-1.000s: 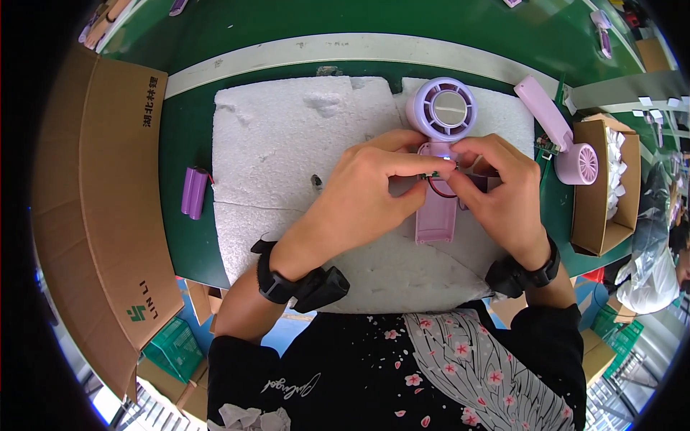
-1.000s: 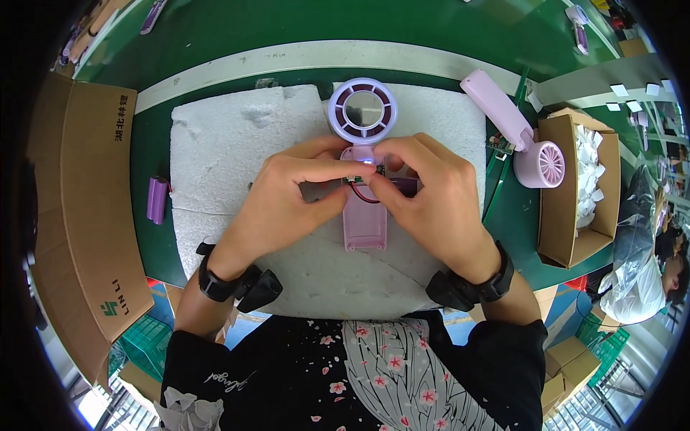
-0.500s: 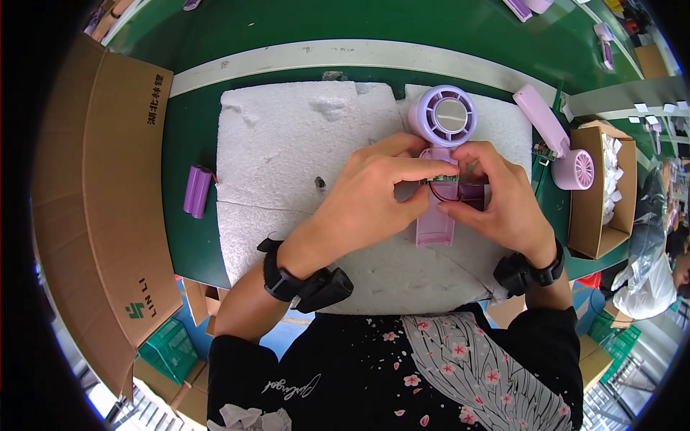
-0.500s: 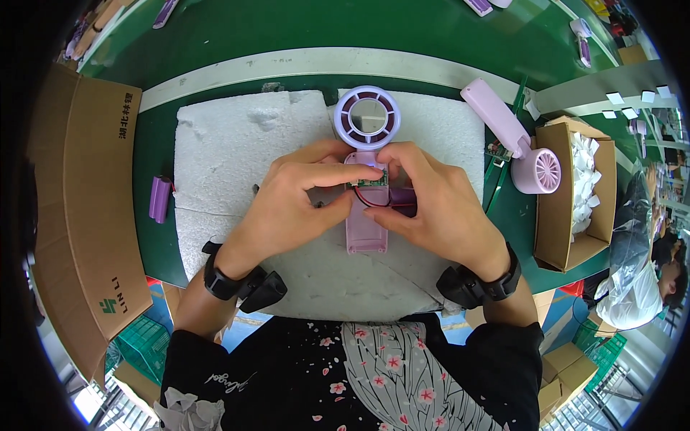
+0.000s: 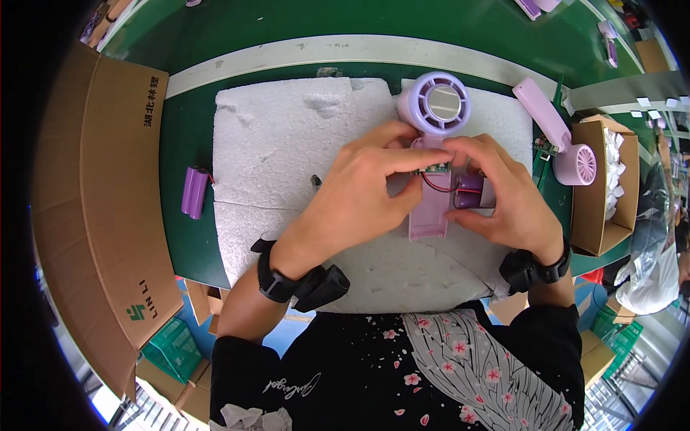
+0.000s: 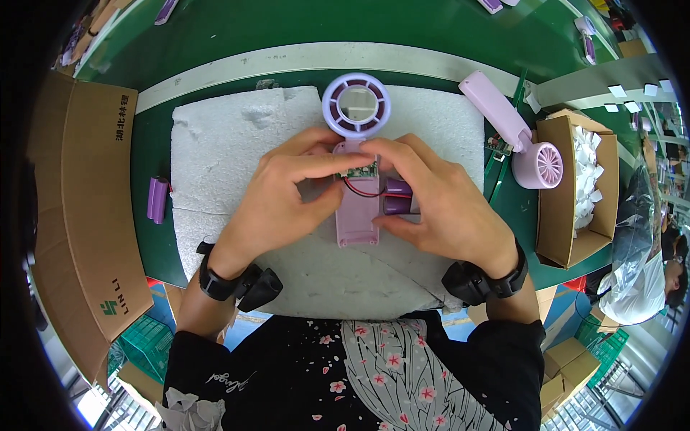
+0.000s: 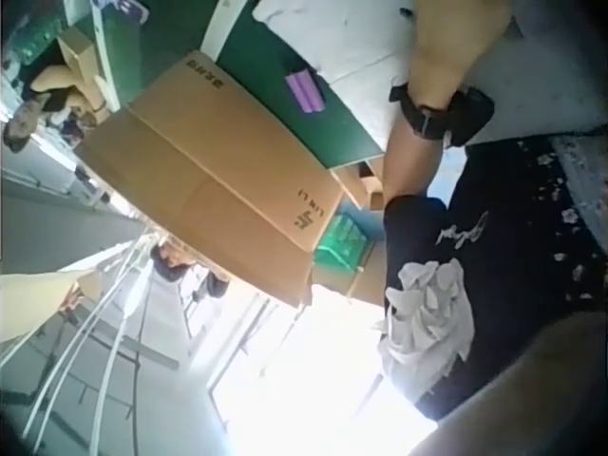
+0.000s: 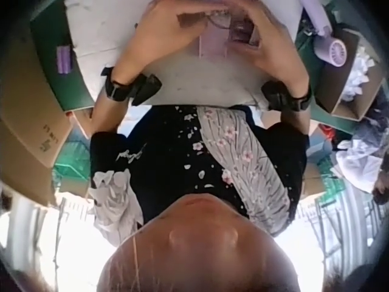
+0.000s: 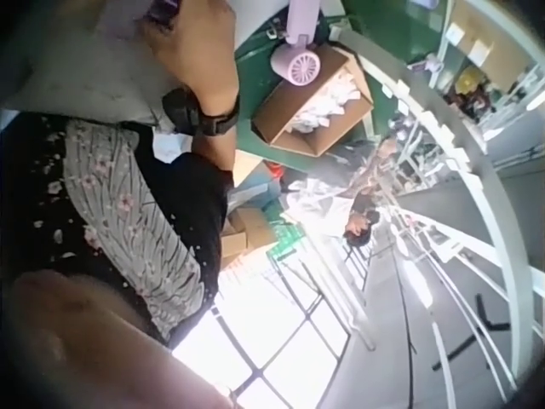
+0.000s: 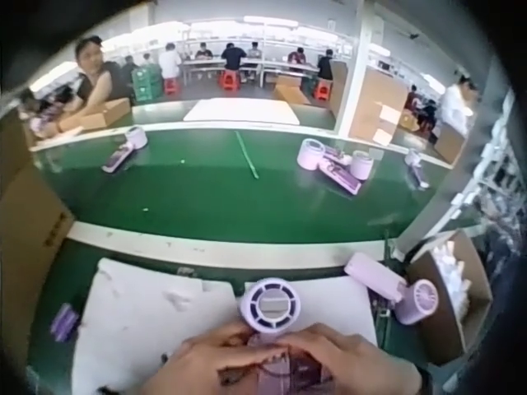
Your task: Assembling portable handheld fans by inserting batteries and connecting internal components.
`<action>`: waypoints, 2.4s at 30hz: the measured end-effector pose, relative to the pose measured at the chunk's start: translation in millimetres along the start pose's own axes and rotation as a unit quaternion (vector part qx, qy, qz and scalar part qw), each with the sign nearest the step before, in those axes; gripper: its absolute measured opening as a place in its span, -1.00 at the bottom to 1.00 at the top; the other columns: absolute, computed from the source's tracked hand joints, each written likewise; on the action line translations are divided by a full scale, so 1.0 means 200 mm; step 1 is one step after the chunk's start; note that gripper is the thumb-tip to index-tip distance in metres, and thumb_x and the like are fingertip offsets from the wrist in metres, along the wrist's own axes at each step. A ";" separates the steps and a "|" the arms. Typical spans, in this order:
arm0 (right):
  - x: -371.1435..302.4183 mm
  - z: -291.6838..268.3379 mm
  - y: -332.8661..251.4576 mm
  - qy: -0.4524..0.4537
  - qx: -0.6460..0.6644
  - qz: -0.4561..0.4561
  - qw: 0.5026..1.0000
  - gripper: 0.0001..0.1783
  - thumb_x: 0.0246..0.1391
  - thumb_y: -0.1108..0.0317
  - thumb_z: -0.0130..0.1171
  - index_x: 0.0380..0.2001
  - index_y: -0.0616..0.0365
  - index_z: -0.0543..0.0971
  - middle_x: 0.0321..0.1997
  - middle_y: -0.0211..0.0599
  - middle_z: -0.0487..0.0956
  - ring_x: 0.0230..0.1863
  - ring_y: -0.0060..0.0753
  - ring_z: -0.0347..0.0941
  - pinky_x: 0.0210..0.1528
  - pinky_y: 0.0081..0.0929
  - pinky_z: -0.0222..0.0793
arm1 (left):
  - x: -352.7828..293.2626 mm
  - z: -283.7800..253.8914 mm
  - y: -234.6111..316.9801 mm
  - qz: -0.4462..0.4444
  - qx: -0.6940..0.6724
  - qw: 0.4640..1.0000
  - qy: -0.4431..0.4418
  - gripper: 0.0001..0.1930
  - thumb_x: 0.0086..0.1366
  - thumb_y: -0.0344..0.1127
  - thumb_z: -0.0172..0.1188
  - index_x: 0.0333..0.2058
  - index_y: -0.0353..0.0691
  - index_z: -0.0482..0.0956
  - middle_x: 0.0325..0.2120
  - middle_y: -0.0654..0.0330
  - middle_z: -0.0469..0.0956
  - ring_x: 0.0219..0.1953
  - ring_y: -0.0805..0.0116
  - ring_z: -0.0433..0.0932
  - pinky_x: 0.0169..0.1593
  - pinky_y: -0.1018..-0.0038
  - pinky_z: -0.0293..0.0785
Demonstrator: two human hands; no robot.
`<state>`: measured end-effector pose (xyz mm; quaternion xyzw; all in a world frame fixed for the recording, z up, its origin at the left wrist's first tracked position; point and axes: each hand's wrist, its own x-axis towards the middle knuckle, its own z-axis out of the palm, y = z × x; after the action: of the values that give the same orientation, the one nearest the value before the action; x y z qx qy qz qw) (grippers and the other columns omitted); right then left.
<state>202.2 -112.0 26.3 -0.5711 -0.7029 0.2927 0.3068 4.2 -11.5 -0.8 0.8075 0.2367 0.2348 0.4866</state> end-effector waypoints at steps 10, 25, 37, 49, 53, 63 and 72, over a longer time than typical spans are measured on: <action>-0.06 -0.09 0.01 0.030 -0.101 0.022 0.994 -0.58 -0.27 0.62 0.44 -0.25 0.22 0.55 -0.18 -0.19 0.53 -0.26 -0.17 0.51 -0.22 -0.40 0.46 | 0.00 0.00 0.02 -0.075 -0.058 0.995 0.013 -0.52 0.05 -0.69 0.10 -0.06 -0.14 0.69 -0.08 0.12 0.56 -0.24 0.46 0.54 -0.19 0.56 0.47; -0.10 0.02 -0.08 0.072 -0.247 -0.020 0.966 -0.81 -0.22 0.64 0.37 -0.44 0.31 0.59 -0.17 -0.16 0.65 -0.28 -0.18 0.60 -0.30 -0.37 0.54 | -0.02 0.01 0.02 -0.068 -0.014 0.997 0.038 -0.55 0.06 -0.70 0.13 -0.09 -0.14 0.71 -0.08 0.08 0.60 -0.31 0.48 0.55 -0.23 0.57 0.48; -0.10 -0.04 -0.06 0.057 -0.183 0.003 0.981 -0.83 -0.22 0.63 0.37 -0.47 0.29 0.61 -0.17 -0.17 0.67 -0.31 -0.15 0.62 -0.27 -0.38 0.55 | -0.01 0.02 0.02 -0.065 -0.049 0.995 0.059 -0.61 0.04 -0.61 0.17 -0.16 -0.13 0.72 -0.15 0.06 0.63 -0.33 0.26 0.65 -0.25 0.46 0.54; -0.10 0.03 -0.10 0.069 -0.267 -0.002 0.961 -0.79 -0.19 0.59 0.31 -0.41 0.29 0.53 -0.14 -0.19 0.58 -0.35 -0.19 0.52 -0.33 -0.34 0.50 | -0.01 0.01 0.02 -0.086 -0.058 0.994 0.015 -0.56 0.10 -0.66 0.14 -0.06 -0.14 0.70 -0.02 0.08 0.55 -0.25 0.48 0.54 -0.19 0.58 0.48; -0.10 0.03 -0.09 0.047 -0.275 0.042 0.960 -0.73 -0.20 0.70 0.26 -0.36 0.30 0.46 -0.06 -0.18 0.52 -0.28 -0.18 0.52 -0.22 -0.35 0.47 | 0.00 0.00 0.01 -0.083 -0.063 0.995 0.013 -0.56 0.10 -0.66 0.14 -0.06 -0.14 0.70 -0.02 0.09 0.55 -0.25 0.49 0.54 -0.20 0.58 0.48; -0.38 -0.68 0.07 0.276 -0.181 0.300 0.895 -0.72 0.06 0.50 0.18 -0.11 0.27 0.53 -0.19 -0.37 0.55 -0.35 -0.60 0.42 -0.27 -0.64 0.35 | 0.00 0.01 0.01 -0.089 -0.088 0.992 0.015 -0.57 0.11 -0.66 0.12 -0.07 -0.17 0.69 -0.02 0.10 0.56 -0.27 0.50 0.54 -0.22 0.60 0.48; -0.01 -0.03 0.02 0.044 -0.155 -0.027 0.987 -0.41 -0.25 0.53 0.45 -0.03 0.19 0.55 -0.23 -0.26 0.60 -0.29 -0.34 0.55 -0.11 -0.52 0.44 | -0.02 0.00 -0.03 -0.056 -0.070 0.995 0.042 -0.58 0.11 -0.66 0.13 -0.07 -0.17 0.70 -0.03 0.09 0.56 -0.24 0.46 0.56 -0.18 0.57 0.48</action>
<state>210.2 -112.2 27.7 -0.6050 -0.7406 0.1462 0.2533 0.7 -10.5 -7.2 0.7464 0.2851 0.2570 0.5436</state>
